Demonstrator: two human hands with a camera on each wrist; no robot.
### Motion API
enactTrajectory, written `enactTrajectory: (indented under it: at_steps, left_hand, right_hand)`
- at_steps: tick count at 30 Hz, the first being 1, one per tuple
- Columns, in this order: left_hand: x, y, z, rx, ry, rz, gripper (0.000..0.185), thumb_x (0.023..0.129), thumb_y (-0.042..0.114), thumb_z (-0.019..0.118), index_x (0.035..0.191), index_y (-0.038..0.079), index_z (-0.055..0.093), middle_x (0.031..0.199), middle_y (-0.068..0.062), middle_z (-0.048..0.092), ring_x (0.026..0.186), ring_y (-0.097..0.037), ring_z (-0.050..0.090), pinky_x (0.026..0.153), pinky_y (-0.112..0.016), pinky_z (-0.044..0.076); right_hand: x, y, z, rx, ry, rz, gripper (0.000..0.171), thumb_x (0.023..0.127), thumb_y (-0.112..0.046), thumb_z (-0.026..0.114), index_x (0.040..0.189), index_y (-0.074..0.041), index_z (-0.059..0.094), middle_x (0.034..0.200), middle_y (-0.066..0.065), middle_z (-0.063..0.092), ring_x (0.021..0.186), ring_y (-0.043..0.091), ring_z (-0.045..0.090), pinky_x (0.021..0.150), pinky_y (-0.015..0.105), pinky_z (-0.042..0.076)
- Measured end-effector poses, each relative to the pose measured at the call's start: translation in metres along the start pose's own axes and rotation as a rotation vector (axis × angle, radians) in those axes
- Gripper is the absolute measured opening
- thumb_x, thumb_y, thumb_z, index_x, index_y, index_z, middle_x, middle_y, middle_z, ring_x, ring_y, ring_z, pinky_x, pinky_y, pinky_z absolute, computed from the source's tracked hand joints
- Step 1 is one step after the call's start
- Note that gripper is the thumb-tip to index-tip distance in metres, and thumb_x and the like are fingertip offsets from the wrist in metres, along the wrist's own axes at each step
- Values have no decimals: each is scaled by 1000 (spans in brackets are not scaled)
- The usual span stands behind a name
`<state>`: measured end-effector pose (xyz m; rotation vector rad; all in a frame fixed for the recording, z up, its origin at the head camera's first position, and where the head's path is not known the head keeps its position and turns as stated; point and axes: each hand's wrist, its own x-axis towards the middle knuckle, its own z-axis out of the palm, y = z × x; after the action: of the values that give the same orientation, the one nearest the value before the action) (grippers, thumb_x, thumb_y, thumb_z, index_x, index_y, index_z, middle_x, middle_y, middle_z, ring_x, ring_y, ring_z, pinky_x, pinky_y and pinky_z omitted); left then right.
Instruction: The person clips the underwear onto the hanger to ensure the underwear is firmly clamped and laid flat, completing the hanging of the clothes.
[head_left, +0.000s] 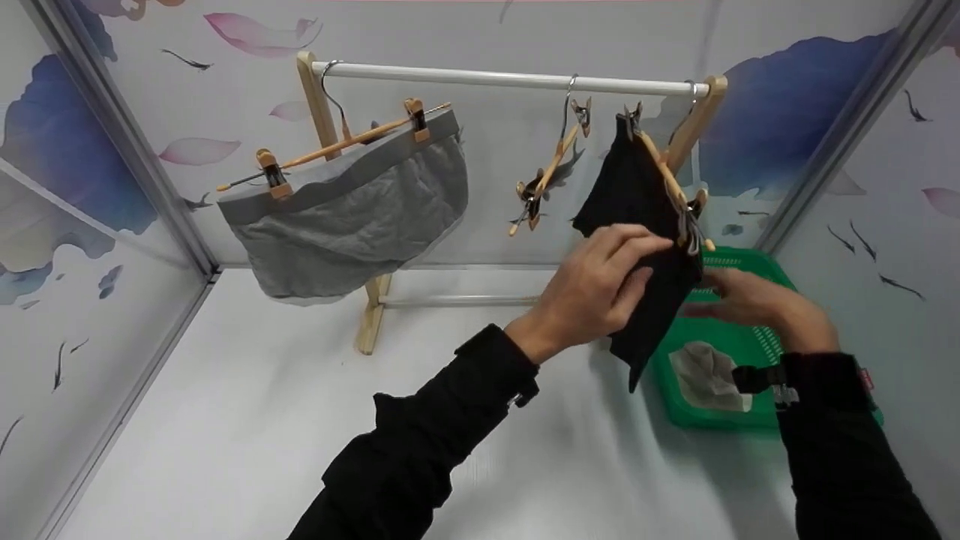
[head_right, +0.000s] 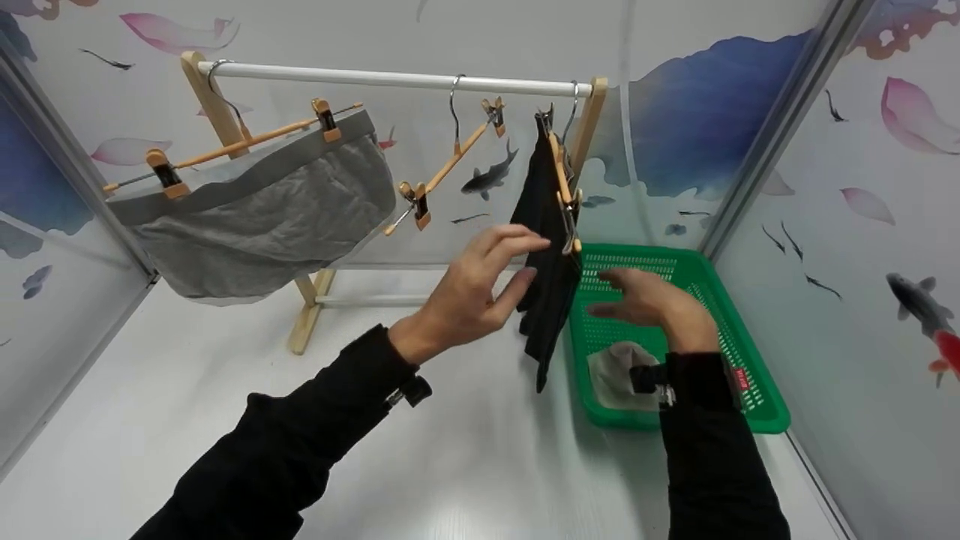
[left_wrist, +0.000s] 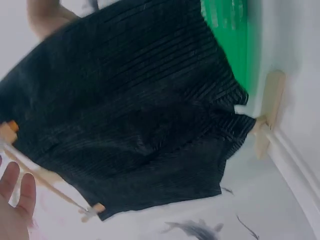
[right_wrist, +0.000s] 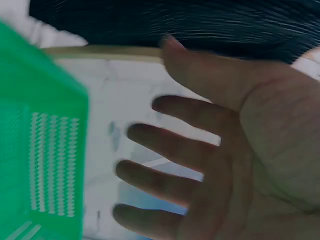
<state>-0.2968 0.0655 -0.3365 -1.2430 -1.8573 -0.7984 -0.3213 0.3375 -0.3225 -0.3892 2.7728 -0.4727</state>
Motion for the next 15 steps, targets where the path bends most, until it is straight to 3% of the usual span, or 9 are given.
enactTrajectory:
  at_steps: [3,9,13,15]
  left_hand:
    - [-8,11,5,79,-52,55,31,104,13,49,130,6,63,127,-10,58,116,-19,54,105,-21,37]
    - [-30,29,24,202,-162,168,33,106,15,42,126,13,68,126,-5,60,115,-16,54,90,-22,44]
    - [-47,36,39,232,-265,208,36,106,16,37,125,17,68,127,-2,60,114,-15,55,85,-24,45]
    - [-53,38,47,240,-298,211,37,106,16,37,125,18,69,128,-1,60,115,-15,55,87,-25,46]
  right_hand:
    - [8,10,15,-24,-156,42,92,95,-51,68,150,13,32,147,40,38,134,57,37,106,67,33]
    - [17,28,45,-36,-313,106,90,92,-45,74,151,10,34,148,37,39,132,53,41,105,67,34]
    - [16,36,55,-20,-346,75,77,92,-34,76,146,8,42,133,29,55,114,39,58,95,57,46]
    - [17,38,58,-27,-337,15,51,94,-25,74,129,8,56,111,21,64,93,29,61,82,46,51]
